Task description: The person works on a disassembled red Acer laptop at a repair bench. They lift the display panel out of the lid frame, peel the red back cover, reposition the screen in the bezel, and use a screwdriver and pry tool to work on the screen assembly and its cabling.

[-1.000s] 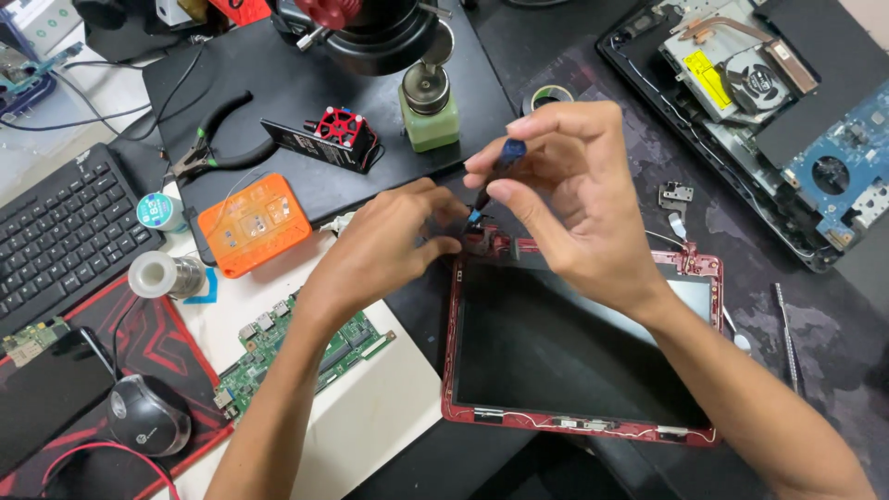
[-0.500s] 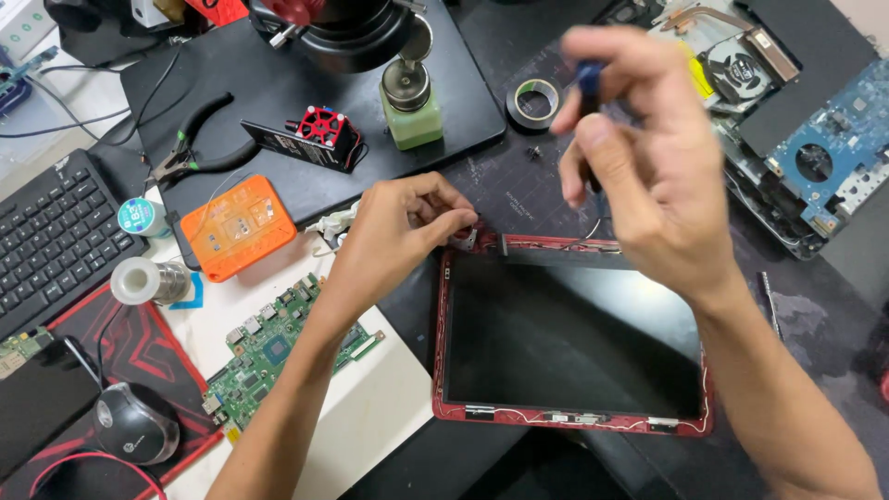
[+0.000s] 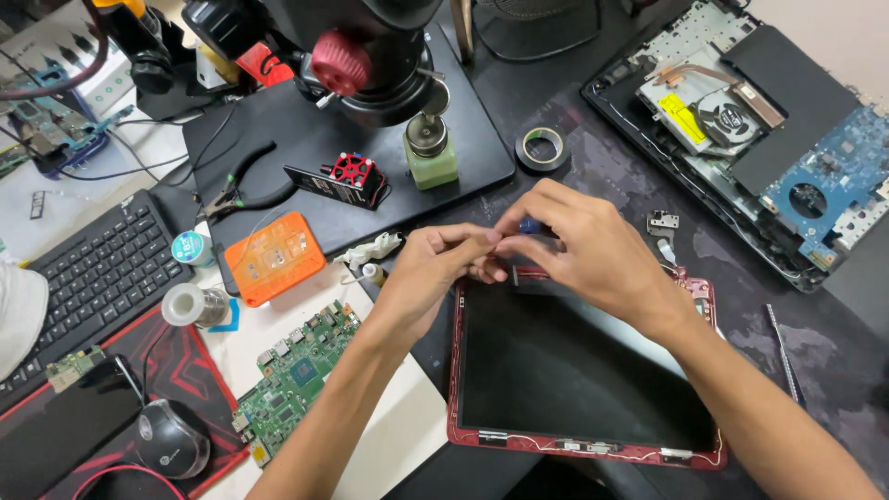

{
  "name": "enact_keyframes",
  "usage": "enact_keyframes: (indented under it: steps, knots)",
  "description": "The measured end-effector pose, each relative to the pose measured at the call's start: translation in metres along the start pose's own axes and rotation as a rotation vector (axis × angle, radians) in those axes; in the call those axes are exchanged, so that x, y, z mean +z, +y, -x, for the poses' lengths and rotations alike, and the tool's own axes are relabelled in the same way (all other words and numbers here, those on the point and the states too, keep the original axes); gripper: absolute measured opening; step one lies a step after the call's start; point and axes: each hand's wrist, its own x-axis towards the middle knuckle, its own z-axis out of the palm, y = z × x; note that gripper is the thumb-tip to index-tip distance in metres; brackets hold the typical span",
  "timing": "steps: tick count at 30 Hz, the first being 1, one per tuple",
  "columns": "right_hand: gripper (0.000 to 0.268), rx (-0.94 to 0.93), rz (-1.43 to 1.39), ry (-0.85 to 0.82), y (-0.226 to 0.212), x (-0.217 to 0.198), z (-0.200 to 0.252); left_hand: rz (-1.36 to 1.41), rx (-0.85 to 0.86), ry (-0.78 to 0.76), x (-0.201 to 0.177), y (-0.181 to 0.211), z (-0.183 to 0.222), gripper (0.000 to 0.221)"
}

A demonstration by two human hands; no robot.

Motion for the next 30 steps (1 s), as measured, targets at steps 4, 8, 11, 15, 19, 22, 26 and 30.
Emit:
enact_keyframes:
  steps: [4,8,11,15,19,22,26,30]
  knots:
    - [0.018,0.044,0.021,-0.001,0.002,0.001,0.000,0.066,-0.035,0.049,0.002,-0.004,-0.003,0.025]
    - [0.014,0.039,0.076,0.013,0.008,0.003,0.001,0.073,-0.040,0.048,0.004,0.000,-0.004,0.031]
    - [0.016,0.050,0.095,-0.015,0.013,0.002,0.000,-0.030,-0.017,0.007,0.000,-0.001,-0.002,0.037]
    - [0.018,0.029,0.072,-0.002,0.028,-0.002,-0.003,-0.097,-0.005,0.000,0.006,0.010,0.001,0.038]
    - [0.019,0.136,0.111,0.026,0.039,-0.013,-0.009,-0.169,-0.003,-0.006,0.004,0.009,0.001,0.037]
    - [0.017,0.229,0.103,0.048,0.047,-0.017,-0.008,-0.292,0.037,-0.004,0.002,0.012,0.003,0.034]
    - [0.016,0.301,0.129,0.104,0.051,-0.019,-0.009,-0.609,0.107,0.147,0.003,0.032,0.009,0.030]
    - [0.015,0.276,0.135,0.133,0.067,-0.008,-0.008,-0.693,0.229,0.182,0.001,0.038,0.011,0.029]
